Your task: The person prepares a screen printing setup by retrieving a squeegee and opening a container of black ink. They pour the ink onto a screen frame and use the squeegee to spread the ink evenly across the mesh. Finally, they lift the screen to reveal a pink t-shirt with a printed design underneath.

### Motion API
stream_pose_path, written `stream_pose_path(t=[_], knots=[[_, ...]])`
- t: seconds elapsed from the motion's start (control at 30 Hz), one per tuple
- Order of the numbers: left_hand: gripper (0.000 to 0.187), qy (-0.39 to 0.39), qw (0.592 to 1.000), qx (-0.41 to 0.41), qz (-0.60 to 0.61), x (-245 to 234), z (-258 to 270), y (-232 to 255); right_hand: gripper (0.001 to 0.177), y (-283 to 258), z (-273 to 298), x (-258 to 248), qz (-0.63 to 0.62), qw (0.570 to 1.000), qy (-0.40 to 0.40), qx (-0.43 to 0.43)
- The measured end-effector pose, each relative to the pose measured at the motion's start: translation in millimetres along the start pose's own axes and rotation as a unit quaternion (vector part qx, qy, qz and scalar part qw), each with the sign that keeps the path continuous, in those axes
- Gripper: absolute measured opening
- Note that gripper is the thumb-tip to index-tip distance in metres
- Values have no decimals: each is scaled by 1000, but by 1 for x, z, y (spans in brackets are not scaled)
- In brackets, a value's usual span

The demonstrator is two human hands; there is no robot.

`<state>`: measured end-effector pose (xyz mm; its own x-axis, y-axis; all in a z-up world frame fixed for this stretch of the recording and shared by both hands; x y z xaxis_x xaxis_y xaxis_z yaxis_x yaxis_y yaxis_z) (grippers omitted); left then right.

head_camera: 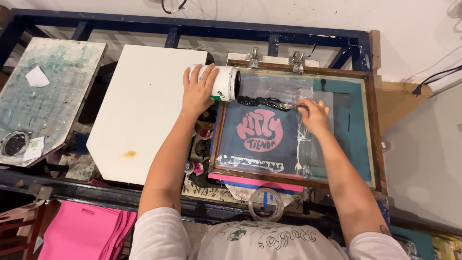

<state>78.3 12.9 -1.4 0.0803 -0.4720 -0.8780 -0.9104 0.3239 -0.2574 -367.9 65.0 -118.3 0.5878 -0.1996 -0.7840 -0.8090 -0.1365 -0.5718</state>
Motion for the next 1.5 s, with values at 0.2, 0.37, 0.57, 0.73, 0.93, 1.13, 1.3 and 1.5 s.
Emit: stream_pose_path(t=[0.2,0.37,0.57,0.73,0.93,1.13,1.3,1.5], knots=[[116,25,1000,9,3,0,-4,10,13,3,10,-3,9,1000,4,4],[114,30,1000,6,8,-2,-5,14,11,-8,6,-8,12,999,35,-18],[114,18,1000,-9,16,-2,0,19,12,8,6,-14,26,996,81,-24],[119,-19,997,-41,63,4,1,26,12,-38,9,-56,-72,993,80,-41],[117,-15,982,-58,179,-7,-3,51,13,-71,5,-28,-120,981,92,-121],[107,76,942,-56,321,-11,-12,53,16,-80,27,-21,-200,949,153,-191],[109,100,927,-38,361,-20,-2,49,19,-60,42,-35,-216,946,156,-186],[115,71,921,-33,382,-23,-3,48,16,-39,56,-56,-201,948,164,-184]])
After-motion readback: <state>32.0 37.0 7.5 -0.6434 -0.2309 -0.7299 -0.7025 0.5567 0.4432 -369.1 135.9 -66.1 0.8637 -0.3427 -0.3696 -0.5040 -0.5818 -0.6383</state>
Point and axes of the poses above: each hand's wrist, its own z-axis away from the middle knuckle, its own x-axis out of the palm, y = z × x, the point moved 1 cm from there along -z, towards the middle knuckle, and after that the axes turned 10 degrees about -z, right-handed, at the moved point
